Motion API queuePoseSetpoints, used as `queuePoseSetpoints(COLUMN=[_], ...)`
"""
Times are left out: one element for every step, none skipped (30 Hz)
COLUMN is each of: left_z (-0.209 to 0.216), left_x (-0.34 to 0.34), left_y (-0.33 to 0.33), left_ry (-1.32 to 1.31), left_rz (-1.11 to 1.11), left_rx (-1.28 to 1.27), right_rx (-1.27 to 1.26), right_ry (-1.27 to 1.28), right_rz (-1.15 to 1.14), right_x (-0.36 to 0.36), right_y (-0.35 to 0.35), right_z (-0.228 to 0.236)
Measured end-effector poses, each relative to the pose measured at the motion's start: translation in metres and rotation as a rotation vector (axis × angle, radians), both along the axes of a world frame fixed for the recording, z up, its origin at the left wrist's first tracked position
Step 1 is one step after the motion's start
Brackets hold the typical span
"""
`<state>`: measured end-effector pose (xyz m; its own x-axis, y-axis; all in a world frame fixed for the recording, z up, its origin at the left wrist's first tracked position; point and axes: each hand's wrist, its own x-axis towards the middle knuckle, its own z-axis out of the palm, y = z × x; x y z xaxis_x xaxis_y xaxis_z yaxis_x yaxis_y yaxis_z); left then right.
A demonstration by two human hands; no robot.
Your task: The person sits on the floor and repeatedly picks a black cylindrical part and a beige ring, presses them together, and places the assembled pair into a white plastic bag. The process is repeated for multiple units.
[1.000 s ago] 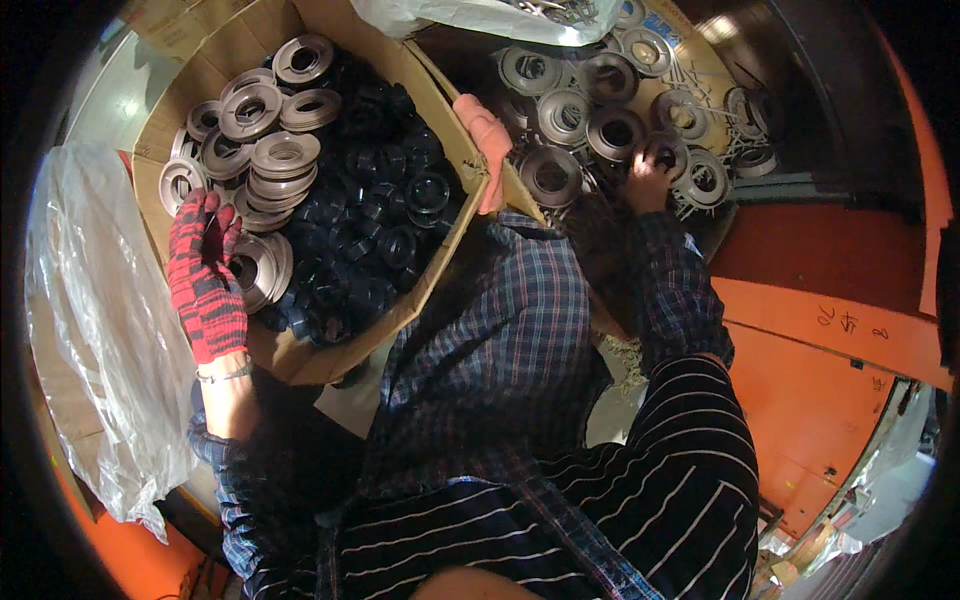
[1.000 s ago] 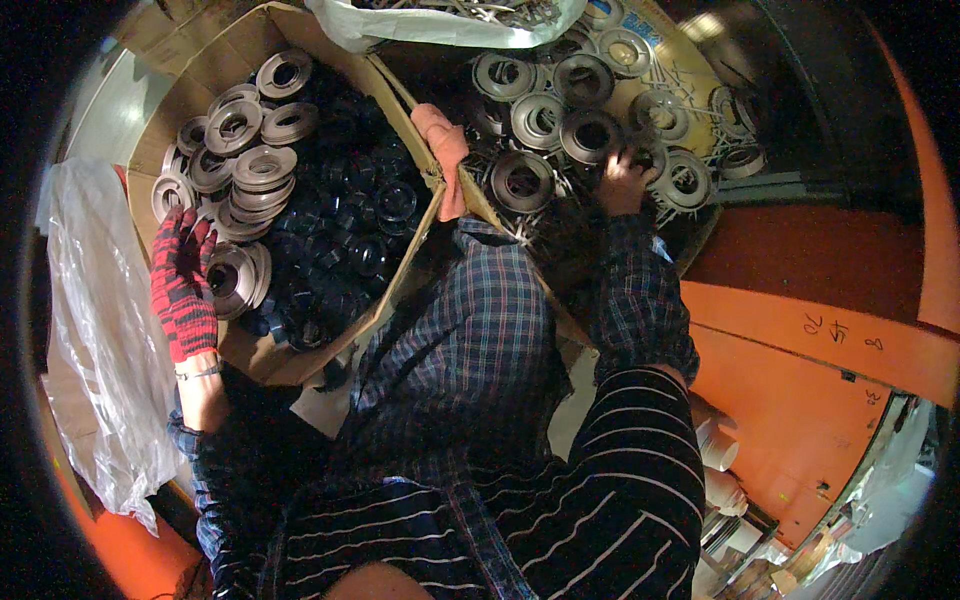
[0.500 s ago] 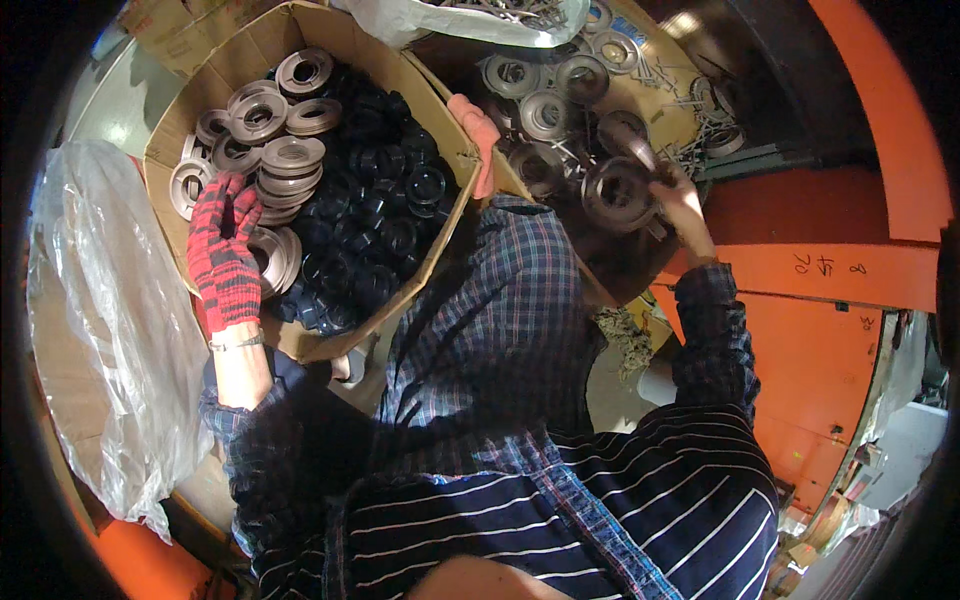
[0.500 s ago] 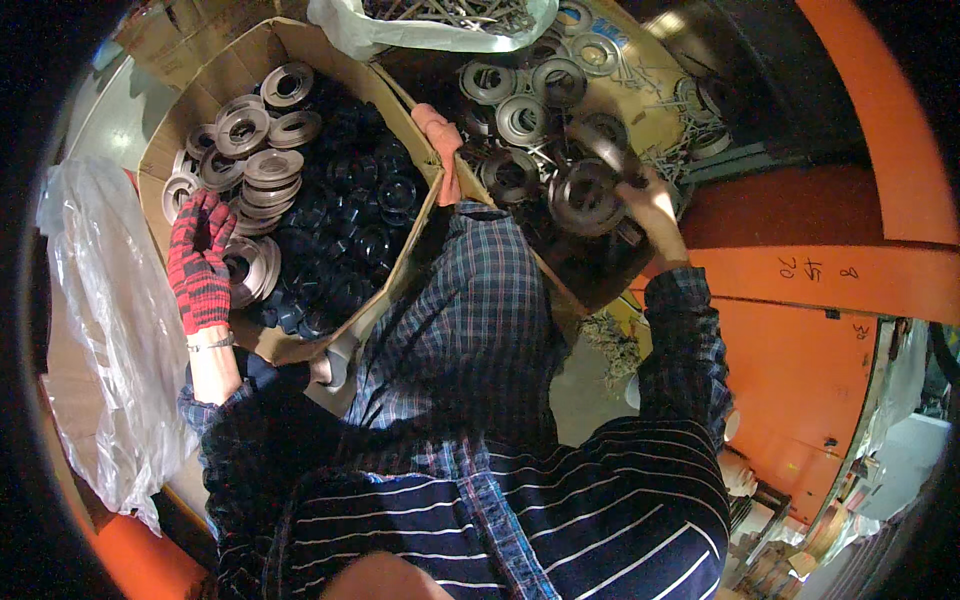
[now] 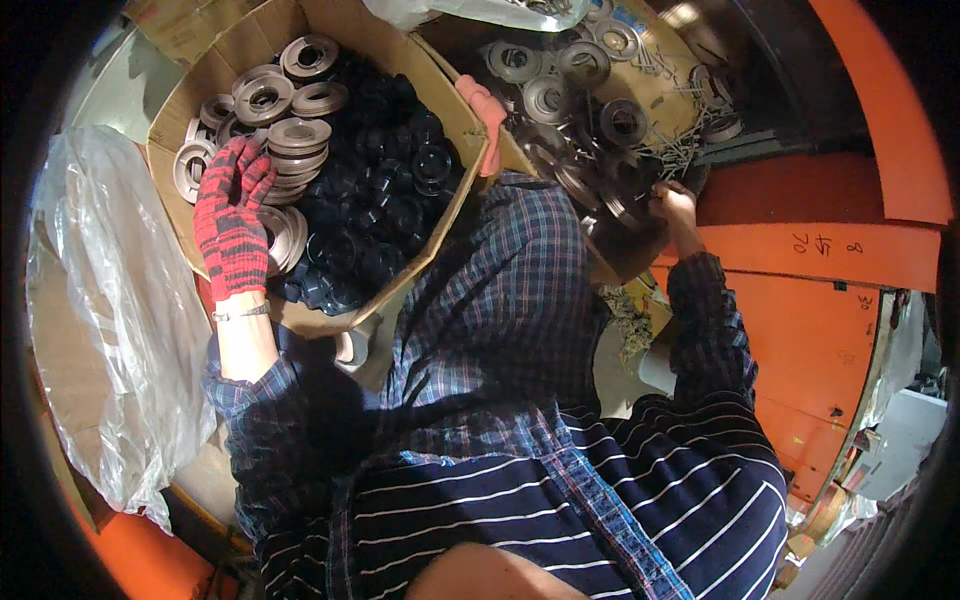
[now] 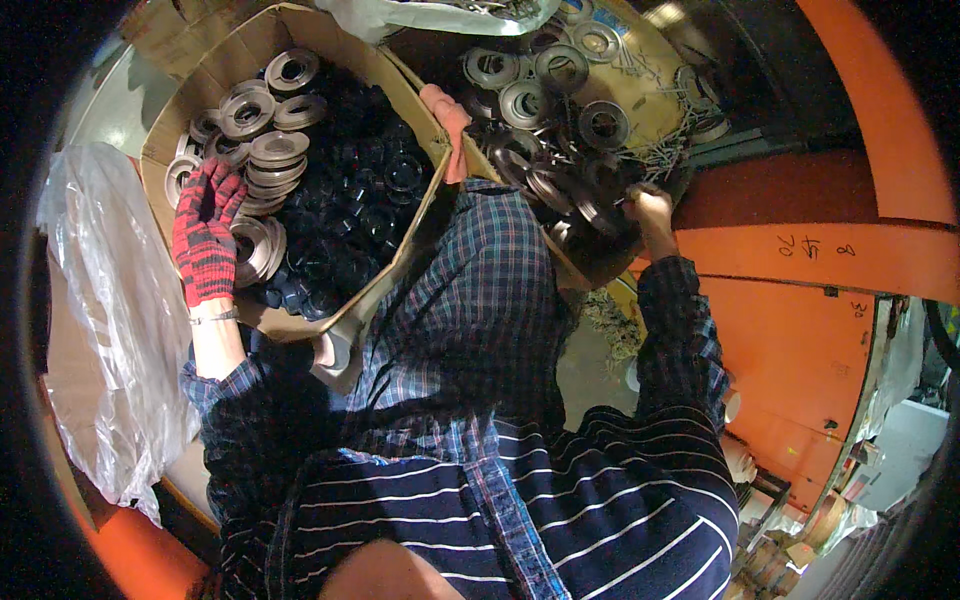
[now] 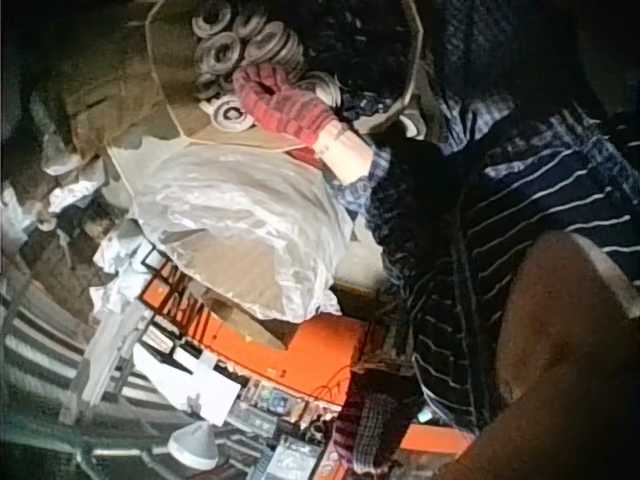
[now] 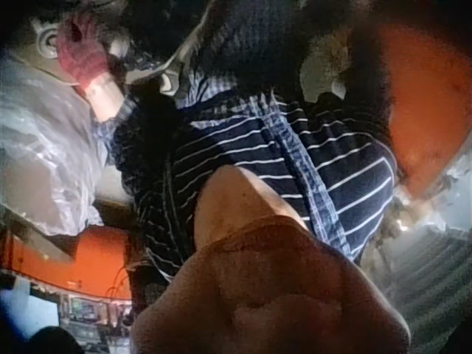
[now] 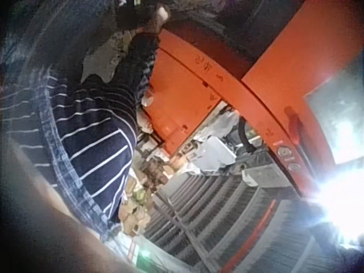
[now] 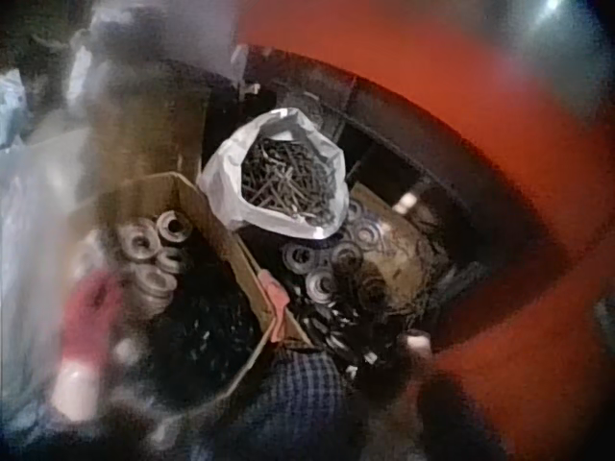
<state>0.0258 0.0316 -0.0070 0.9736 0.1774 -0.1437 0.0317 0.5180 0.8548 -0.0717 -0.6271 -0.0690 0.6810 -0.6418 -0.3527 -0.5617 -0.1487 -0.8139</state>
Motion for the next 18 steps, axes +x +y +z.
queuePoseSetpoints(left_z=[0.001, 0.001, 0.002, 0.003, 0.003, 0.003, 0.003, 0.003, 0.002, 0.002, 0.001, 0.001, 0.000, 0.000, 0.000, -0.001, -0.001, -0.002], left_x=[0.000, 0.000, 0.000, 0.000, 0.000, 0.000, 0.000, 0.000, 0.001, 0.001, 0.001, 0.002, 0.002, 0.003, 0.003, 0.002, 0.002, 0.002], left_y=[0.000, 0.000, 0.001, 0.001, 0.001, 0.000, 0.000, 0.000, -0.001, -0.001, -0.002, -0.002, -0.002, -0.002, -0.002, -0.002, -0.002, -0.002], left_ry=[-0.011, -0.021, 0.009, 0.019, 0.026, 0.049, 0.042, 0.059, 0.054, 0.064, 0.050, 0.058, 0.036, 0.040, 0.062, 0.032, 0.020, 0.050], left_rz=[-0.011, -0.033, -0.034, -0.031, -0.033, 0.000, -0.016, 0.003, 0.015, 0.005, -0.013, -0.022, -0.036, -0.039, -0.046, -0.031, -0.027, 0.012], left_rx=[0.007, 0.002, 0.008, 0.009, 0.012, 0.002, 0.017, 0.022, 0.021, 0.028, 0.026, -0.026, 0.049, 0.077, 0.028, 0.090, 0.076, 0.022], right_rx=[-0.060, -0.070, -0.095, -0.116, -0.161, -0.191, -0.423, -0.647, -0.895, -0.962, -1.054, -1.120, -1.209, -1.049, -0.833, -0.615, -0.438, -0.253], right_ry=[-0.006, -0.033, -0.084, -0.127, -0.075, -0.073, -0.008, 0.005, 0.071, 0.144, 0.273, 0.385, 0.252, 0.190, 0.201, 0.194, 0.107, 0.042], right_rz=[0.022, 0.129, 0.215, 0.308, 0.384, 0.522, 0.655, 0.834, 0.985, 1.010, 1.004, 1.001, 1.040, 0.875, 0.726, 0.581, 0.389, 0.161], right_x=[0.005, 0.011, 0.016, 0.022, 0.025, 0.026, 0.028, 0.029, 0.029, 0.029, 0.030, 0.029, 0.029, 0.028, 0.027, 0.027, 0.025, 0.022], right_y=[0.005, 0.010, 0.020, 0.031, 0.043, 0.055, 0.066, 0.078, 0.088, 0.095, 0.099, 0.099, 0.098, 0.094, 0.089, 0.082, 0.078, 0.077], right_z=[-0.002, -0.004, -0.010, -0.018, -0.030, -0.041, -0.054, -0.069, -0.081, -0.091, -0.096, -0.095, -0.089, -0.077, -0.059, -0.035, -0.010, 0.016])
